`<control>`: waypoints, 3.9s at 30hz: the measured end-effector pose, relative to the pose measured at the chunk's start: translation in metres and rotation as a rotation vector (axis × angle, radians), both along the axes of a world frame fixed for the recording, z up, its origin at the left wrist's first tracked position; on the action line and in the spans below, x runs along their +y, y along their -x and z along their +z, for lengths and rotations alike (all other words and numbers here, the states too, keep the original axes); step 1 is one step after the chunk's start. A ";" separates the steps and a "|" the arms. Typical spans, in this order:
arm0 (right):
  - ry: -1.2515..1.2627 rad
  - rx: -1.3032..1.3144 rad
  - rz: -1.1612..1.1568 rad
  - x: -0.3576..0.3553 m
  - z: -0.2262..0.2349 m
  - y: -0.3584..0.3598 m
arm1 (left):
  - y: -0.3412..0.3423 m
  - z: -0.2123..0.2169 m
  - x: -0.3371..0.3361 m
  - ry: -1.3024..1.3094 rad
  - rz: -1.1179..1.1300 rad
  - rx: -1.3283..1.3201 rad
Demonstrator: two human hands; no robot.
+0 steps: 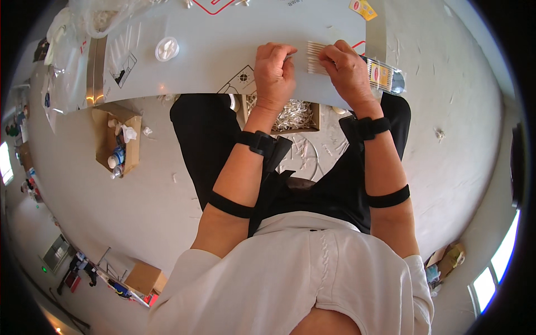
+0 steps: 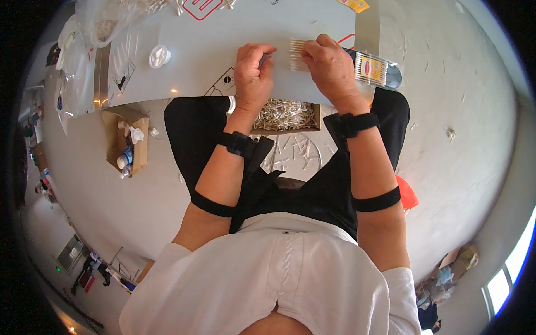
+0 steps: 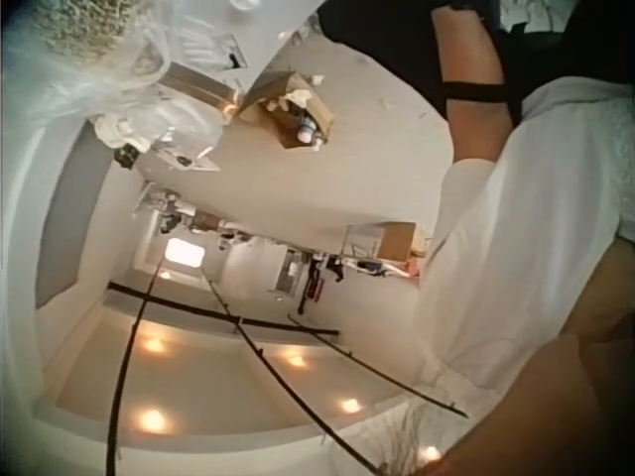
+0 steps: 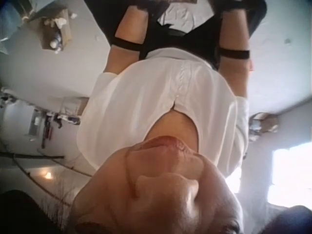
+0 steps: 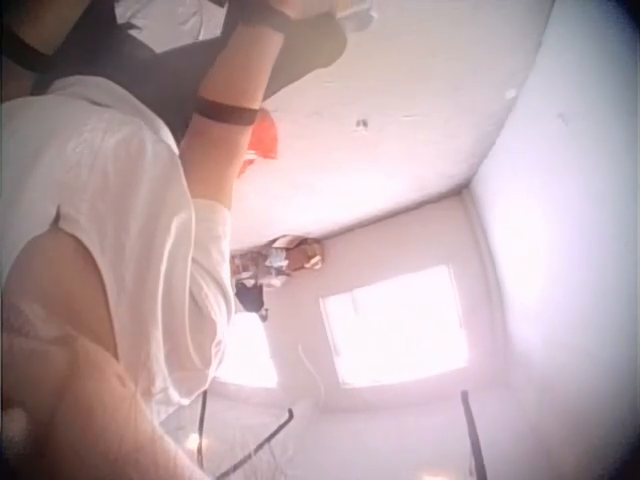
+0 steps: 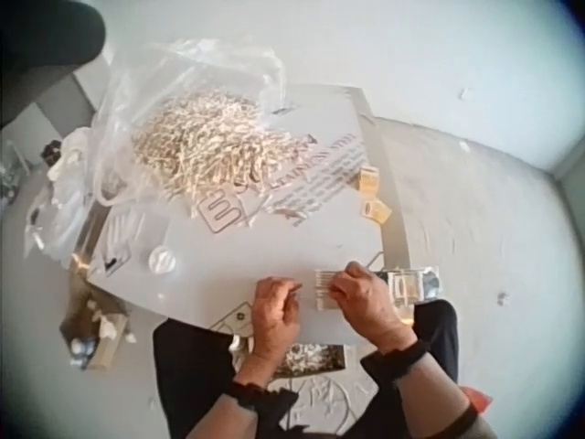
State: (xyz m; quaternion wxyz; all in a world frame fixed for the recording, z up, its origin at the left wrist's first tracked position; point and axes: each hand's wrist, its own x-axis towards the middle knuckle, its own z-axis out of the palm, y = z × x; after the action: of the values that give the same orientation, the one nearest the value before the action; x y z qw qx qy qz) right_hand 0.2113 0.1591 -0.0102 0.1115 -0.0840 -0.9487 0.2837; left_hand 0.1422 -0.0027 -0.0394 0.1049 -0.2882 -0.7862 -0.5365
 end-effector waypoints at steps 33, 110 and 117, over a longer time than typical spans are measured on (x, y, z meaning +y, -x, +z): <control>1.119 0.188 0.020 -0.039 0.051 -0.030 | -0.011 0.086 -0.010 -0.375 -0.492 -0.488; 0.439 0.097 -0.346 -0.032 0.012 -0.053 | 0.021 0.025 -0.005 0.358 -0.104 -0.227; 0.086 0.106 -0.272 -0.024 0.009 -0.046 | -0.006 0.023 -0.001 0.511 -0.114 0.120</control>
State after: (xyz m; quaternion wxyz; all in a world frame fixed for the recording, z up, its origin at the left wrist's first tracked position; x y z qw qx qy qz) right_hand 0.2571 0.1350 -0.0009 0.1952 -0.2014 -0.9082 0.3106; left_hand 0.1484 -0.0035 -0.0165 0.0449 -0.3805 -0.8711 -0.3073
